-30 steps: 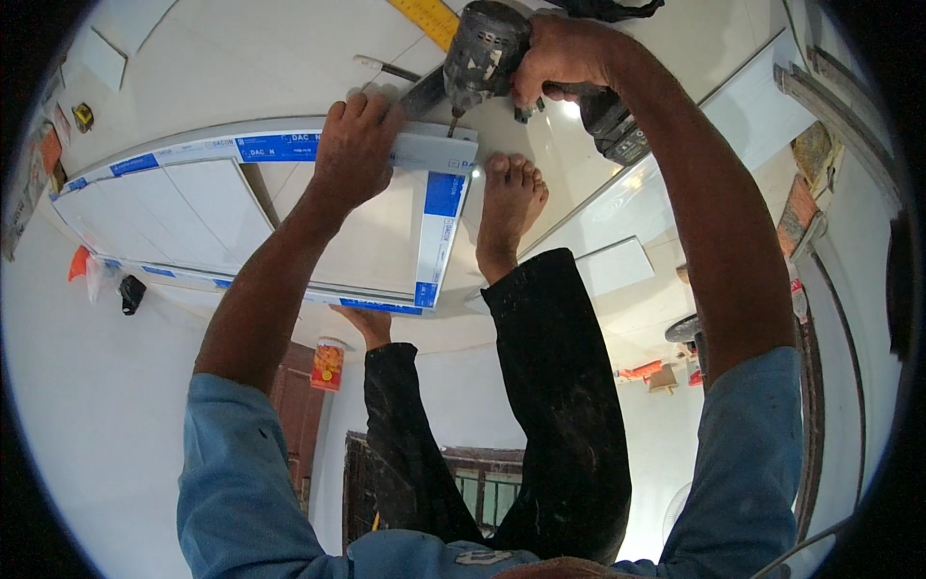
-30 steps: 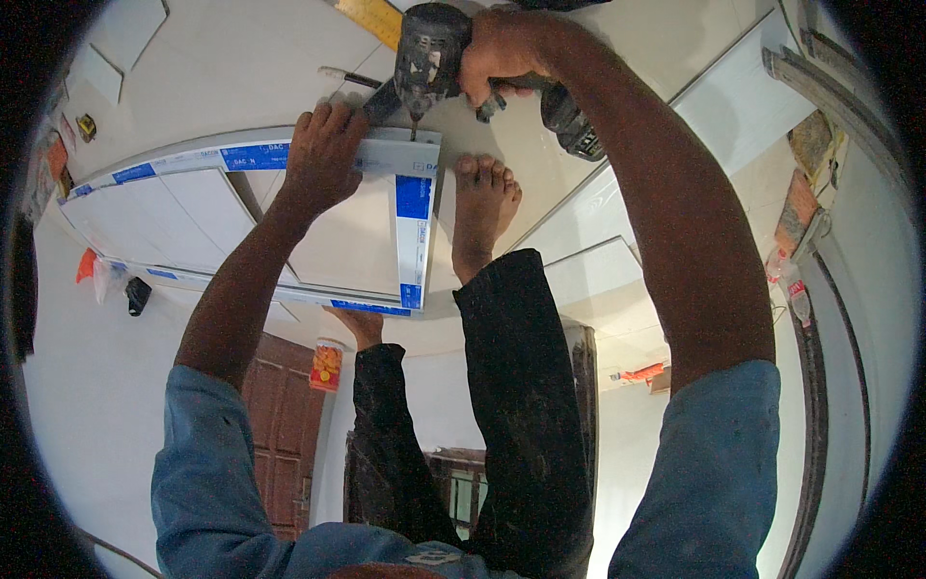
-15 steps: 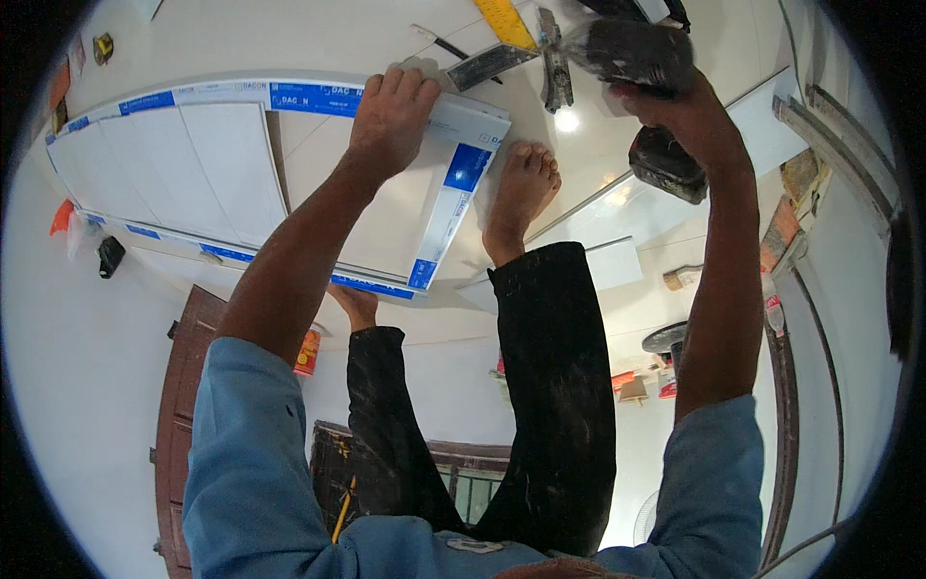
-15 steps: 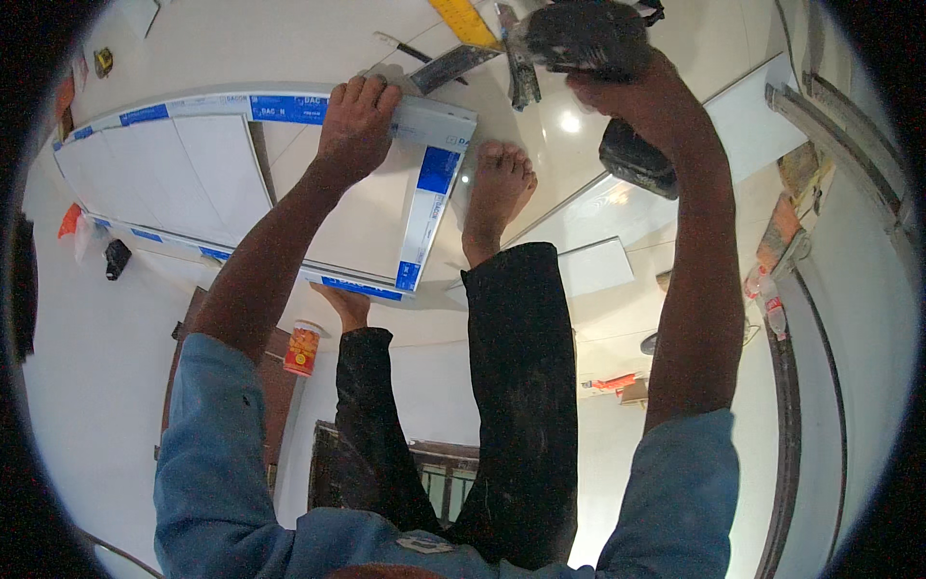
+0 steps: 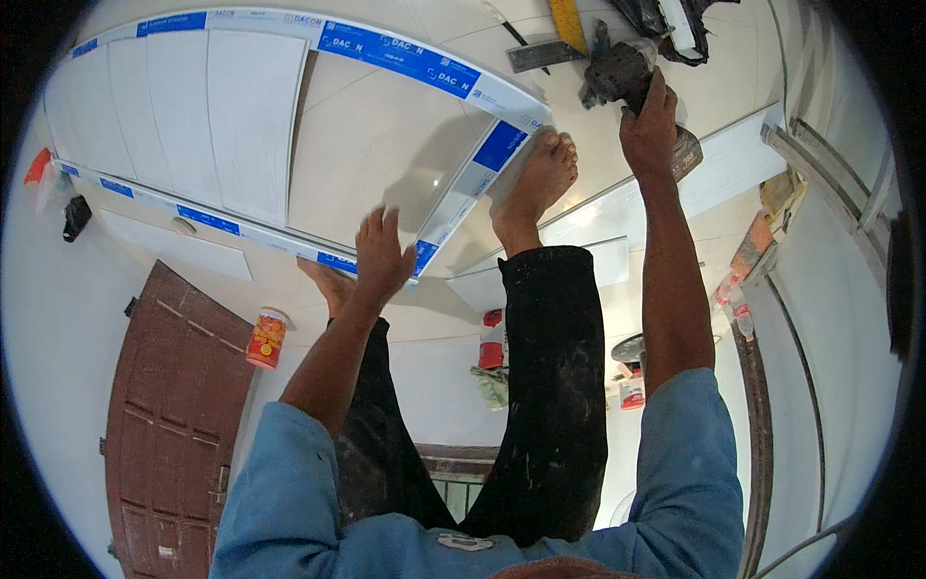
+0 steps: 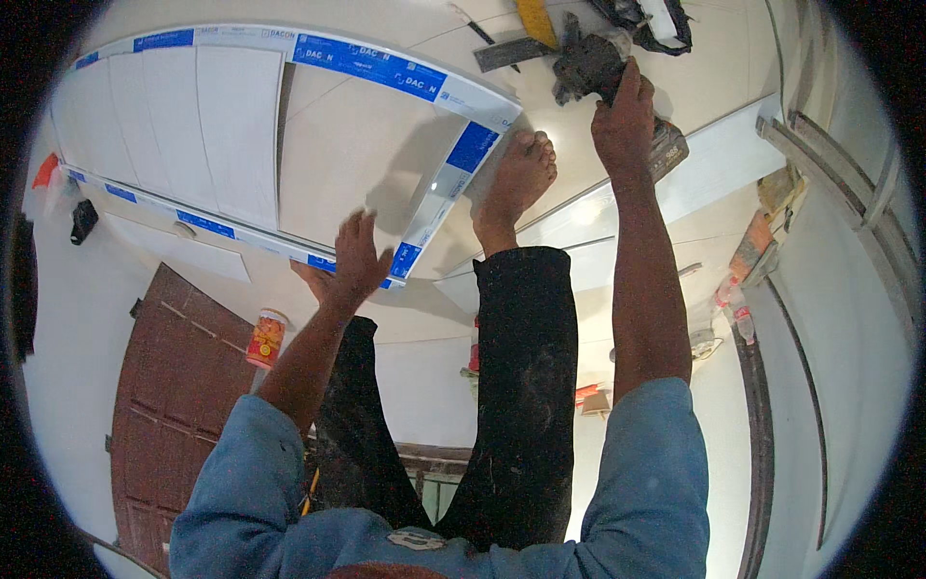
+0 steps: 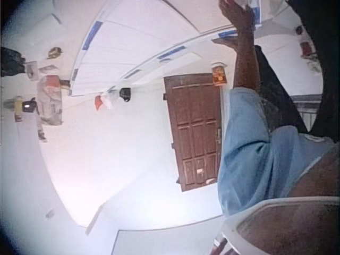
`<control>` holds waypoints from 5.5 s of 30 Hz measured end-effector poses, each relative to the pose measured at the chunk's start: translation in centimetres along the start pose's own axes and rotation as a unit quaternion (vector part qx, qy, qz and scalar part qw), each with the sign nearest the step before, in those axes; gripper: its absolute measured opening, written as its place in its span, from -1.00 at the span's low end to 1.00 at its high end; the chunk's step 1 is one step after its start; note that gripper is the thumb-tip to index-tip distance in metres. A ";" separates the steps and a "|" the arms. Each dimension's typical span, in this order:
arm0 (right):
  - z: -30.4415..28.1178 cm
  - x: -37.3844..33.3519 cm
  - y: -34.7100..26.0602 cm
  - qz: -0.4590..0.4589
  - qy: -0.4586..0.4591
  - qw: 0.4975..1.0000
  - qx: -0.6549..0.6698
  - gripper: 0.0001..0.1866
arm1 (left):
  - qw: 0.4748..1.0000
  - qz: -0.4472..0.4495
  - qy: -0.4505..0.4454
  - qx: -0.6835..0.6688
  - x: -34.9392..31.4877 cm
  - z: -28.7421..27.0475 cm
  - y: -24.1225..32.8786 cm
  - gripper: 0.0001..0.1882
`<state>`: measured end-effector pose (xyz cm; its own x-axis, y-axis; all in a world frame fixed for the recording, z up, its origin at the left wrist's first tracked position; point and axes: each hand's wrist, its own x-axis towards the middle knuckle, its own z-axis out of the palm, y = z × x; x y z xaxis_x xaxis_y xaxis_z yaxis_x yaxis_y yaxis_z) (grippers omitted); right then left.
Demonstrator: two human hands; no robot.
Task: The person assembles a white cabinet frame on the floor, using a cordless drill to fasten corner joints. They then insert white panels into the frame slots, adjusting and aligning them by hand.
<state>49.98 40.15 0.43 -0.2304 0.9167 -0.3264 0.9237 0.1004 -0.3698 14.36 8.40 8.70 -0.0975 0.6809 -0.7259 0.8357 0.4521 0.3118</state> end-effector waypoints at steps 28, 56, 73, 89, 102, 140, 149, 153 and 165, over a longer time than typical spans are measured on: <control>2.3 -6.7 -9.7 -0.111 0.068 0.975 -0.180 -0.04 | 0.923 -0.212 -0.057 -0.315 -19.5 14.2 -8.1 -0.44; 19.0 -15.4 -24.5 -0.085 -0.309 0.941 -0.109 -0.55 | 0.753 -0.505 0.131 -0.401 -8.2 14.1 -20.9 0.19; 30.7 -10.5 -44.1 0.341 -0.229 0.745 0.526 -0.57 | 0.829 -0.389 0.259 -0.308 -11.9 0.9 -25.3 -0.20; 28.9 -12.0 -42.4 0.389 -0.150 0.704 0.575 -0.58 | 0.713 -0.336 0.271 -0.552 -20.1 7.7 -36.3 -0.22; 25.4 -14.0 -42.9 0.112 -0.022 0.990 0.088 -0.72 | 0.713 -0.282 0.227 -0.601 -28.1 -9.5 -23.7 -0.29; 7.9 -18.8 -80.8 0.192 -0.354 0.874 0.271 -0.69 | 0.884 -0.208 0.063 -0.414 -54.7 -24.9 -45.0 -0.64; 13.1 -13.6 -85.2 0.297 -0.421 0.814 0.267 -0.69 | 0.809 -0.167 -0.113 -0.552 -52.9 -40.1 -66.9 -0.47; 22.3 -9.2 -102.6 -0.089 -0.450 0.887 -0.049 -0.77 | 0.881 -0.152 -0.154 -0.420 -44.4 -48.1 -80.2 -0.52; 41.9 5.6 -139.4 0.076 -0.450 0.851 0.261 -0.62 | 0.975 -0.179 -0.029 -0.130 -16.3 -54.7 -107.4 -0.55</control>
<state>-92.90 15.13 13.73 -0.4788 0.2127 -0.8518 0.7557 -0.3939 -0.5232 -103.35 -19.66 20.59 -0.3202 0.4222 -0.8480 0.5873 0.7909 0.1720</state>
